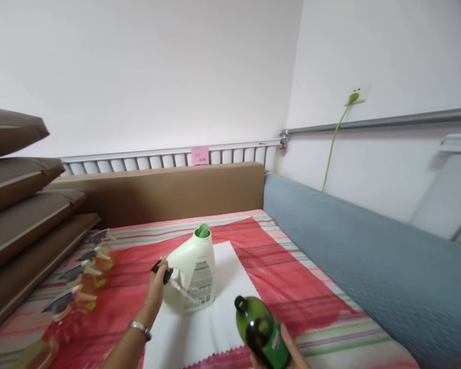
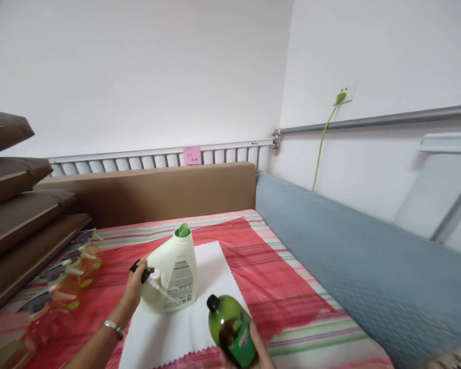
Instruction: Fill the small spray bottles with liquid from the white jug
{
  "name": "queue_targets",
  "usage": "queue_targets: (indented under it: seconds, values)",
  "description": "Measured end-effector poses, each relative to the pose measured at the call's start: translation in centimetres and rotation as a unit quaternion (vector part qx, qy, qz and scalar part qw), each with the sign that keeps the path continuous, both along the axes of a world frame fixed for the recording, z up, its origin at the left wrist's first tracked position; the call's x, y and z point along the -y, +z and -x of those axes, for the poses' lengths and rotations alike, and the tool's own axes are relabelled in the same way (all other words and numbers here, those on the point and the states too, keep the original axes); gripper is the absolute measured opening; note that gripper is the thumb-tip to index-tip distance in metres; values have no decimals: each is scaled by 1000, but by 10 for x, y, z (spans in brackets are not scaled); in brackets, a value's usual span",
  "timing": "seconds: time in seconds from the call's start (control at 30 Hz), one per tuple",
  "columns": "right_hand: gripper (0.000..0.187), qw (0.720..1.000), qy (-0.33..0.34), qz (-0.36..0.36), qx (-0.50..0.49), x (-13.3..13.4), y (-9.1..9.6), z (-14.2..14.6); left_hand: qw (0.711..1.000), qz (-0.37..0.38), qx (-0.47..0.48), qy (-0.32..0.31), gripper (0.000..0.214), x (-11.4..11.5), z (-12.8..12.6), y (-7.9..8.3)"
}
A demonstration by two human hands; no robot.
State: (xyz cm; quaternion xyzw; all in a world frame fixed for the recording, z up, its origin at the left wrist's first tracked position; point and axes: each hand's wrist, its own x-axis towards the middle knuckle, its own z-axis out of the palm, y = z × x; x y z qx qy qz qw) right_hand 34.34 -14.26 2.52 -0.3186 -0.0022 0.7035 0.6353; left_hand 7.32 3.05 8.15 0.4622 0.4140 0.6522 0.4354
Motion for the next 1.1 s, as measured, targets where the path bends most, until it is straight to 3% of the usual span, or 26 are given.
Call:
queue_targets:
  seconds: [0.1,0.23,0.37,0.67,1.1]
  values:
    - [40,997,-52,-47,25,-11,39,-30,1000,-10,-21,-17,24,-1,-12,5]
    - [35,986,-59,-116,103,-36,92,-66,996,-36,-54,-53,17,-3,-29,15]
    - [31,964,-65,-167,197,-60,121,-91,989,-57,-104,-93,16,-6,-43,24]
    - [39,908,-59,-182,372,-90,140,-128,917,-132,-360,-110,36,-19,-61,25]
    - [48,850,-41,-158,501,-95,163,-138,892,-141,-419,-94,43,-18,-66,30]
